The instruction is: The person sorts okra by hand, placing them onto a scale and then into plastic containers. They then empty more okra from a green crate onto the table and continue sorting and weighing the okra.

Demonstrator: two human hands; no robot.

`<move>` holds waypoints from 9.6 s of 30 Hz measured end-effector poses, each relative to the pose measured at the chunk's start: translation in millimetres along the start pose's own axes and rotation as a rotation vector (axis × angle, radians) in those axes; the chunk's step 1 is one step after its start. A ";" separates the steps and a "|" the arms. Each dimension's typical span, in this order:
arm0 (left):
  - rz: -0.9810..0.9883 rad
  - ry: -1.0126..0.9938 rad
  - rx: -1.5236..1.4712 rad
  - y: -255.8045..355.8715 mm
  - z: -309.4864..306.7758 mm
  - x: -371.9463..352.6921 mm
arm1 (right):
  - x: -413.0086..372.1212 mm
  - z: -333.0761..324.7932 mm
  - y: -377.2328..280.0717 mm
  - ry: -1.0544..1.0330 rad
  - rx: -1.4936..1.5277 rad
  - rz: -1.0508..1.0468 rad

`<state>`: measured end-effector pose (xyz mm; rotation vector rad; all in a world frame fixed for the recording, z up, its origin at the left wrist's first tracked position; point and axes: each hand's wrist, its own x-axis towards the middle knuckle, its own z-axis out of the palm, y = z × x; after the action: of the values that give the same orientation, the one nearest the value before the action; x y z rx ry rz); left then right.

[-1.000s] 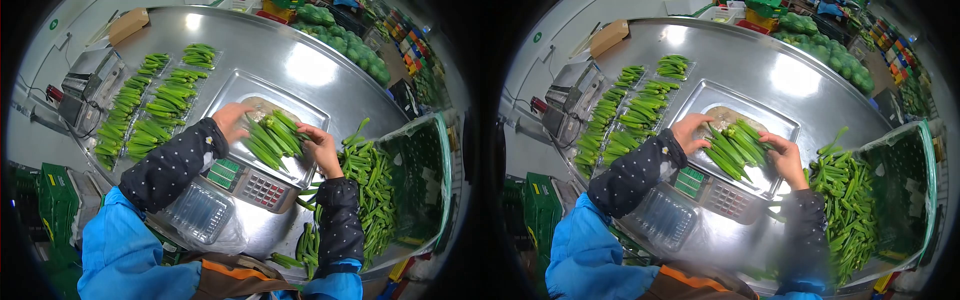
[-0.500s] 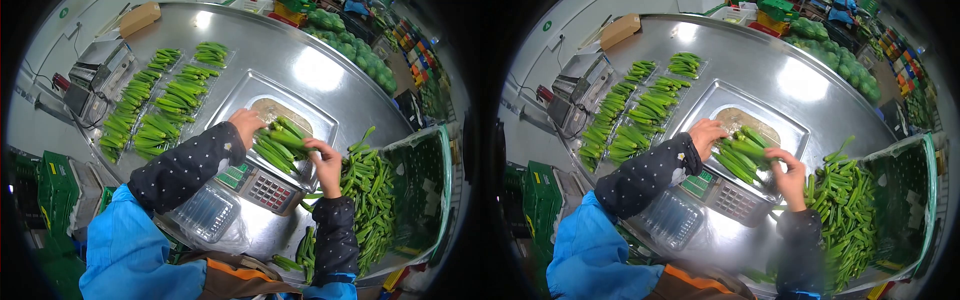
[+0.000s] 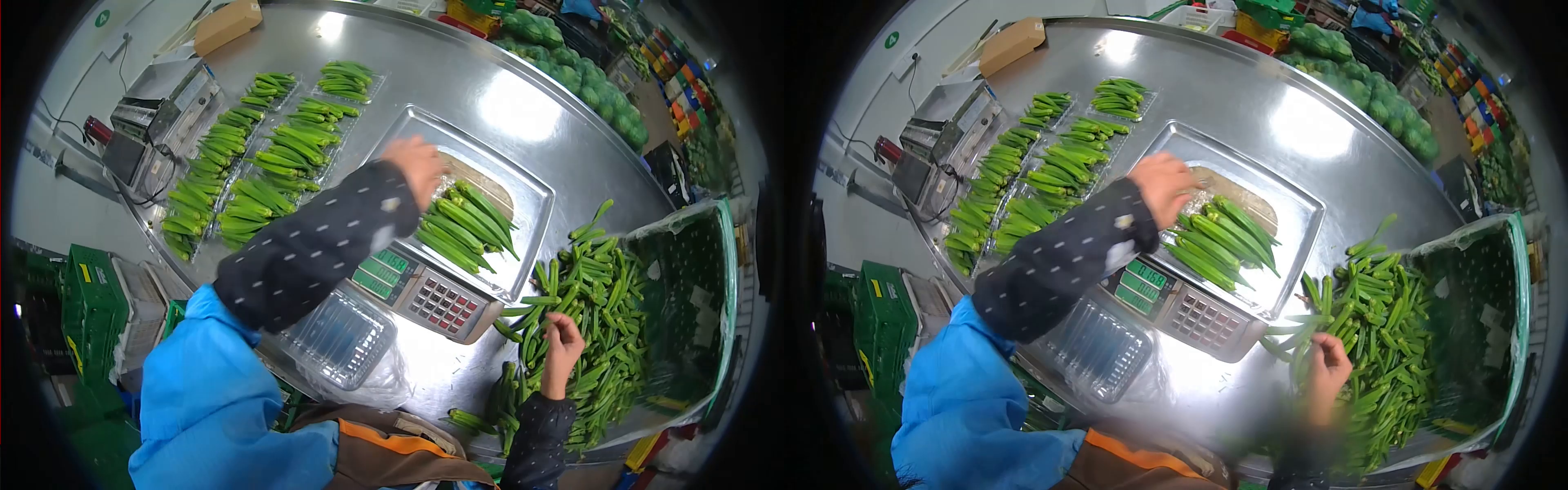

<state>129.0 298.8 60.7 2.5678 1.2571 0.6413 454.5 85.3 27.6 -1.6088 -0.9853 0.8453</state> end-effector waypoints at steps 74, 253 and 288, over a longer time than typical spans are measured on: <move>-0.045 -0.677 -1.180 213.5 -20.1 -120.5 | -208.2 -34.7 -55.1 -0.275 -0.153 0.150; -0.745 0.614 -1.953 -11.4 -48.7 -167.5 | 10.8 218.4 -65.1 -0.584 0.014 -0.265; 0.050 -0.265 -0.381 35.6 -61.9 -273.4 | -82.7 162.2 -38.4 -1.295 -0.761 -1.228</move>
<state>-23.2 60.9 49.5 2.2818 0.8908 0.4746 268.6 80.0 31.9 -0.4197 -3.0070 0.5144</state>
